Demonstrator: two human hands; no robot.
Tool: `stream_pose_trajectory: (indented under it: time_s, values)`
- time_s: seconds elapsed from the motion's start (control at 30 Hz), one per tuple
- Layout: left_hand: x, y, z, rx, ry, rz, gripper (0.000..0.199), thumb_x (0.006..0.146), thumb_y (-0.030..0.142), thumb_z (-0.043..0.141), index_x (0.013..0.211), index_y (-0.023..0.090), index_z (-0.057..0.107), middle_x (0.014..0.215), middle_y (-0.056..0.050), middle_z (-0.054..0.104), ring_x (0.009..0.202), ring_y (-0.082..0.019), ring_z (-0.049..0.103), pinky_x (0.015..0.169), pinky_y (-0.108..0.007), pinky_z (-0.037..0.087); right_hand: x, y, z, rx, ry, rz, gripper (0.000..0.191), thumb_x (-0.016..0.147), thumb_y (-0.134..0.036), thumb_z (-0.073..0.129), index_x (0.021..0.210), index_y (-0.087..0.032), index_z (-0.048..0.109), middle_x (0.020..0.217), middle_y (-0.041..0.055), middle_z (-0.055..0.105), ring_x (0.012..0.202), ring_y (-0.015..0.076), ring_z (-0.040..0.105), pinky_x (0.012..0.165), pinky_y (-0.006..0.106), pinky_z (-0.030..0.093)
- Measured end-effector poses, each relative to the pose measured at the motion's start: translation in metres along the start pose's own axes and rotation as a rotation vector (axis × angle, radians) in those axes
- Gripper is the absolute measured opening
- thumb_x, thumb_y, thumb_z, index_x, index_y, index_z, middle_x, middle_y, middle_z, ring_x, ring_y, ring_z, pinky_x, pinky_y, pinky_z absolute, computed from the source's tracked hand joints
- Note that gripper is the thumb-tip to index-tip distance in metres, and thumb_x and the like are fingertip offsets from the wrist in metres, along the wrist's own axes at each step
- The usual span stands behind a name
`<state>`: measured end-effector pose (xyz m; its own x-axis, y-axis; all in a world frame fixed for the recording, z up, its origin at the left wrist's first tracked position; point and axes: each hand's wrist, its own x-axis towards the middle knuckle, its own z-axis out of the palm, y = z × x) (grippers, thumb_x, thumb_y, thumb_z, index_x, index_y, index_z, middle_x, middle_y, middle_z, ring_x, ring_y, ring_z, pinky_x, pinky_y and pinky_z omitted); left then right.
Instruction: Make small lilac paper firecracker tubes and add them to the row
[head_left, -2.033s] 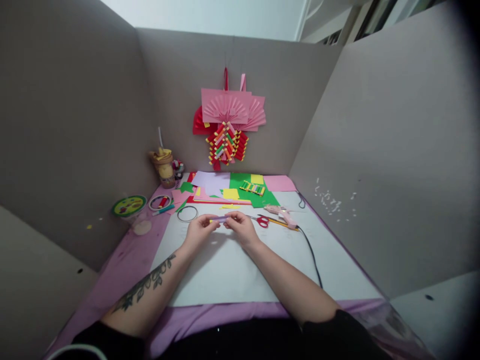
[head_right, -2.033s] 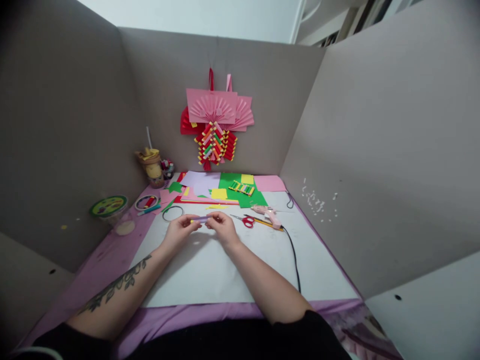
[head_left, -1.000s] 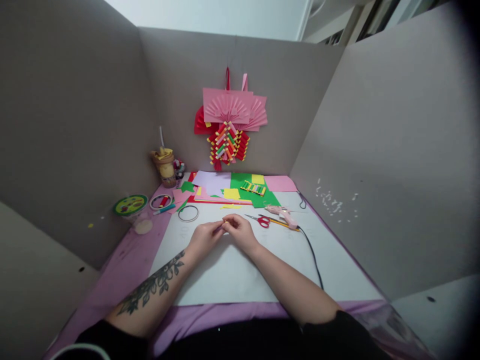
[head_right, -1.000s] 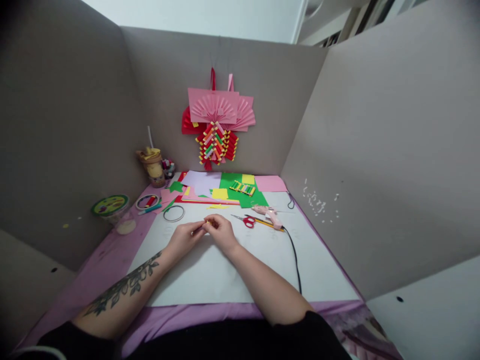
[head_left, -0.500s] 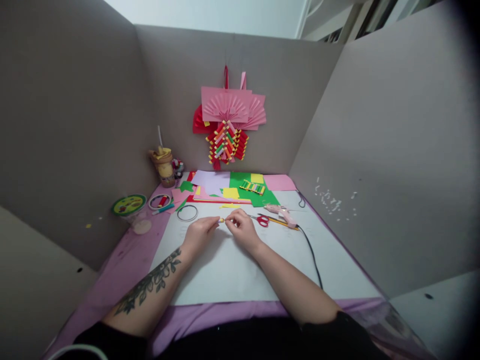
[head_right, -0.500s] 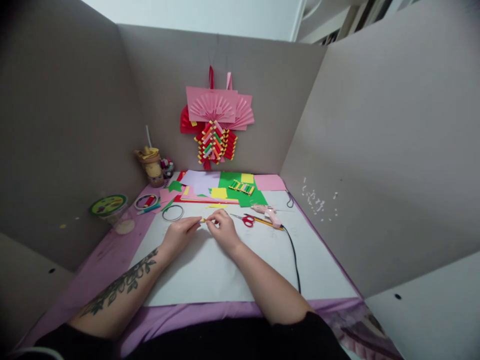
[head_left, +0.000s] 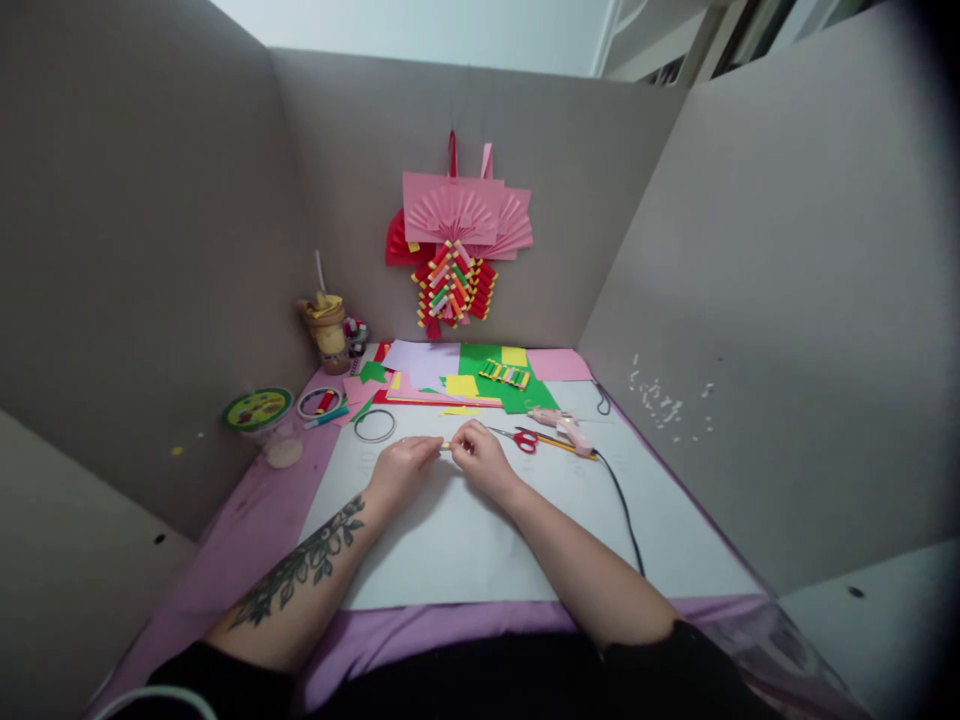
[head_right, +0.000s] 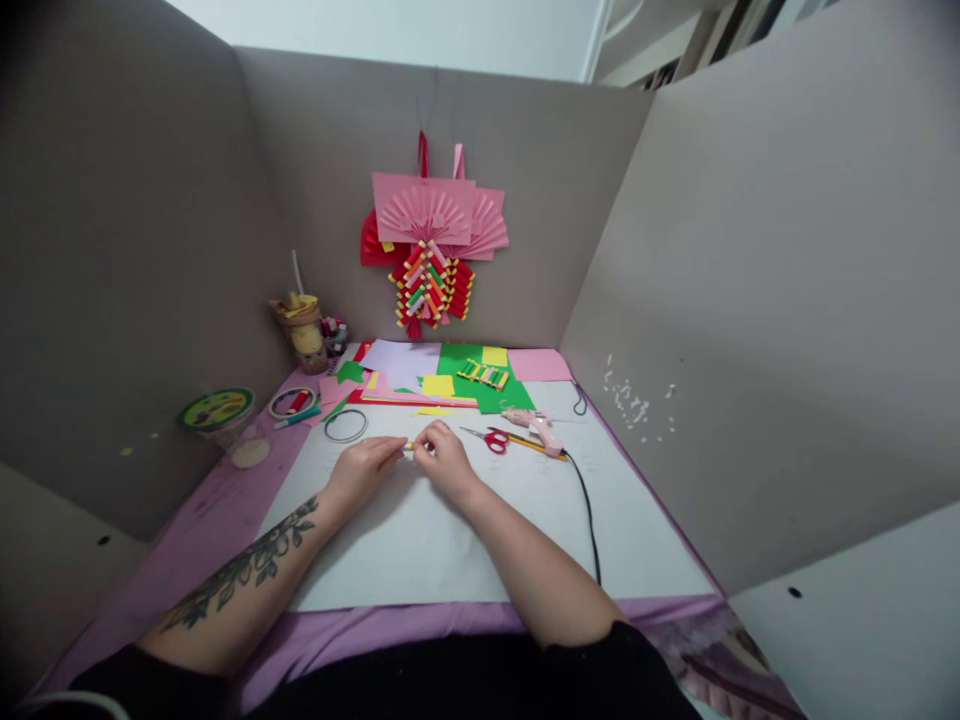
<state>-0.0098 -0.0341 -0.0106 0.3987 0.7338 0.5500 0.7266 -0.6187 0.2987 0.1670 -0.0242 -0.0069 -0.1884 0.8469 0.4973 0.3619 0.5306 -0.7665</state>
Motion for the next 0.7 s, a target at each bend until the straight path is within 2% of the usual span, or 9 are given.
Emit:
stream_pose_trajectory:
  time_s: [0.13,0.37,0.43,0.53,0.63,0.7]
  values:
    - [0.002,0.001,-0.002,-0.013,-0.010,-0.028,0.025,0.084,0.020,0.051,0.104,0.020,0.067,0.099,-0.007,0.071,0.089,-0.020,0.066,0.081,-0.031,0.051,0.002,0.000,-0.003,0.002,-0.007,-0.015,0.009,0.073,-0.015,0.052,0.065,-0.019,0.054,0.073,0.0007,0.051,0.069,0.0141,0.049,0.063,0.026,0.039]
    - [0.003,-0.007,-0.005,0.012,-0.022,-0.101,0.026,0.084,0.022,0.052,0.106,0.020,0.067,0.102,-0.008,0.071,0.091,-0.022,0.066,0.081,-0.033,0.051,0.008,0.001,-0.022,0.013,0.053,0.014,0.010,0.075,-0.018,0.052,0.065,-0.019,0.053,0.074,0.0012,0.052,0.071,0.0152,0.050,0.062,0.027,0.040]
    - [0.004,-0.008,-0.006,0.022,-0.030,-0.106,0.026,0.085,0.023,0.052,0.106,0.020,0.066,0.103,-0.008,0.070,0.092,-0.022,0.066,0.081,-0.033,0.050,0.007,0.003,-0.022,0.067,0.064,0.055,0.005,0.076,-0.022,0.053,0.074,-0.020,0.057,0.083,0.0027,0.054,0.075,0.0153,0.052,0.060,0.026,0.042]
    - [0.004,-0.007,-0.005,0.019,-0.062,-0.102,0.027,0.085,0.023,0.051,0.107,0.021,0.066,0.104,-0.007,0.070,0.093,-0.022,0.065,0.082,-0.032,0.050,0.006,0.006,-0.016,0.163,-0.013,0.091,0.019,0.073,-0.026,0.058,0.091,-0.021,0.061,0.100,0.0053,0.056,0.078,0.0152,0.056,0.059,0.025,0.044]
    - [0.004,-0.007,-0.005,0.017,-0.090,-0.118,0.028,0.085,0.024,0.050,0.108,0.021,0.065,0.104,-0.007,0.070,0.093,-0.021,0.065,0.082,-0.032,0.049,0.009,0.009,-0.017,0.200,-0.052,0.111,0.013,0.071,-0.025,0.058,0.081,-0.020,0.065,0.087,0.0041,0.061,0.073,0.0148,0.056,0.060,0.026,0.045]
    - [0.004,-0.007,-0.006,0.005,-0.087,-0.144,0.028,0.085,0.025,0.050,0.108,0.022,0.066,0.105,-0.007,0.070,0.093,-0.021,0.065,0.083,-0.031,0.048,0.013,0.013,-0.025,0.248,0.057,0.176,0.011,0.069,-0.026,0.058,0.074,-0.019,0.064,0.071,0.0014,0.060,0.062,0.0132,0.053,0.057,0.025,0.043]
